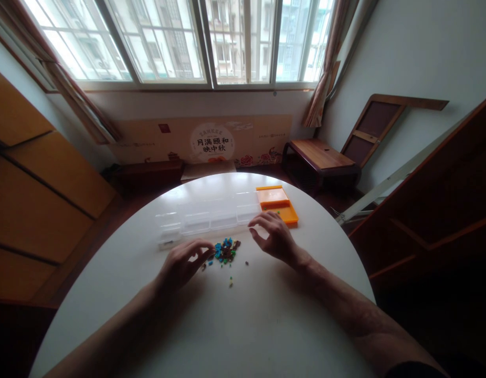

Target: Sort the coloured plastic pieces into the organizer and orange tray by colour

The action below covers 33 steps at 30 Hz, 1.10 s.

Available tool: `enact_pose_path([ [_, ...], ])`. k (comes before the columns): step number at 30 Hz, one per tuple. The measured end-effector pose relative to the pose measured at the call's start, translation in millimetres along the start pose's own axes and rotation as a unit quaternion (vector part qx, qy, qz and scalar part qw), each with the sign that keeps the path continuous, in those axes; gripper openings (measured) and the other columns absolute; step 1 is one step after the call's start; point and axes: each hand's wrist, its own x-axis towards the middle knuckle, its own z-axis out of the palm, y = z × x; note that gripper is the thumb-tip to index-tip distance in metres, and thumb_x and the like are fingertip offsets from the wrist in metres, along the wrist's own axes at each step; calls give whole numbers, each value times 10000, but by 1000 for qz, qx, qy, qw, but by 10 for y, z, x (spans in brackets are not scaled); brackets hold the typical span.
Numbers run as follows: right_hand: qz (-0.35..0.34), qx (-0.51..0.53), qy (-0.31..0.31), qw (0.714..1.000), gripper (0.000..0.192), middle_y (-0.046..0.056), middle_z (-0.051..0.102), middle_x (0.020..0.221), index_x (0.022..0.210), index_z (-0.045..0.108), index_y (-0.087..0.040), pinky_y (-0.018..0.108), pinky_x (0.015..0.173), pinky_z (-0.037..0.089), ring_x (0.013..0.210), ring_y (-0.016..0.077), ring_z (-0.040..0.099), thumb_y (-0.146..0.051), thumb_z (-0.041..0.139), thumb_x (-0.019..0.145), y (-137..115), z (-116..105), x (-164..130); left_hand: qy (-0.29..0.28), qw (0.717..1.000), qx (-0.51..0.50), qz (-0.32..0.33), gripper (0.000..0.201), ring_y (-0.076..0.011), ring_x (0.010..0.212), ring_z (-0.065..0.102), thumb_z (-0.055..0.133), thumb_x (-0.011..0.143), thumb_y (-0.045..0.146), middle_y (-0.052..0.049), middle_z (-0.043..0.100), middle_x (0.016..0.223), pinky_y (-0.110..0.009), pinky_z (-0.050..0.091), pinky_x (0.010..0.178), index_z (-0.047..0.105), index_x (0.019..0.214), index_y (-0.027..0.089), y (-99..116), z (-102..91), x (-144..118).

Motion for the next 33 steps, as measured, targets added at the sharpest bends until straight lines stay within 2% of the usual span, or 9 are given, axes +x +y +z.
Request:
enact_pose_path([
  [3, -59, 49, -54, 996, 79, 40, 789, 1024, 1073, 717, -260, 407, 918, 552, 958, 237, 701, -207, 722, 1015, -203, 77, -12, -6, 999, -29, -24, 100, -119, 712, 701, 662, 1102, 273, -3, 805, 920, -221, 529, 697, 748, 1087, 225, 84, 51, 11],
  [7, -107, 63, -102, 987, 85, 25, 812, 1018, 1103, 722, -266, 389, 910, 540, 928, 218, 721, -247, 740, 1021, -351, 165, -20, -8, 998, -54, -22, 91, -129, 757, 725, 688, 1085, 288, -15, 816, 948, -230, 553, 739, 757, 1084, 229, 152, 111, 14],
  [11, -126, 66, -115, 983, 92, 27, 819, 1022, 1123, 719, -255, 373, 896, 547, 917, 210, 735, -306, 739, 1049, -362, 185, -9, -11, 997, -69, -32, 99, -115, 683, 692, 737, 1056, 319, 7, 771, 837, -212, 525, 678, 750, 1040, 222, 181, 143, 11],
  [20, -148, 56, -125, 979, 57, 21, 812, 990, 1082, 728, -267, 355, 915, 558, 905, 196, 743, -237, 683, 1062, -370, 193, 1, -13, 998, -65, -5, 107, -133, 710, 731, 740, 1056, 329, -3, 810, 874, -238, 551, 712, 749, 1017, 229, 179, 168, 18],
  [23, -118, 45, -113, 986, 78, 21, 809, 977, 1046, 732, -274, 378, 913, 557, 889, 207, 726, -220, 676, 1045, -304, 133, 11, 4, 1000, -24, 14, 80, -130, 686, 702, 727, 1052, 306, 6, 786, 856, -253, 542, 714, 719, 1056, 227, 175, 116, 37],
  [25, -75, 20, -85, 993, 79, 29, 803, 961, 1006, 734, -269, 395, 907, 555, 897, 224, 715, -216, 681, 1030, -193, 50, 22, -4, 999, 13, 30, 75, -143, 687, 678, 723, 1028, 293, -1, 760, 844, -273, 533, 712, 702, 1041, 222, 167, 56, 45],
  [29, 20, -52, -29, 998, 81, 34, 774, 890, 922, 724, -251, 423, 921, 543, 871, 243, 707, -230, 698, 997, 176, -157, 24, -42, 996, 51, 53, 67, -182, 756, 680, 710, 971, 279, -18, 737, 850, -310, 519, 722, 690, 938, 225, 124, -36, 24],
  [33, 105, -110, -1, 988, 82, 37, 778, 901, 894, 726, -239, 435, 918, 530, 882, 257, 711, -260, 706, 970, 553, -265, -29, -61, 995, 54, 58, 98, -188, 785, 692, 732, 972, 310, -23, 756, 887, -321, 522, 742, 725, 915, 231, 60, -10, -28],
])
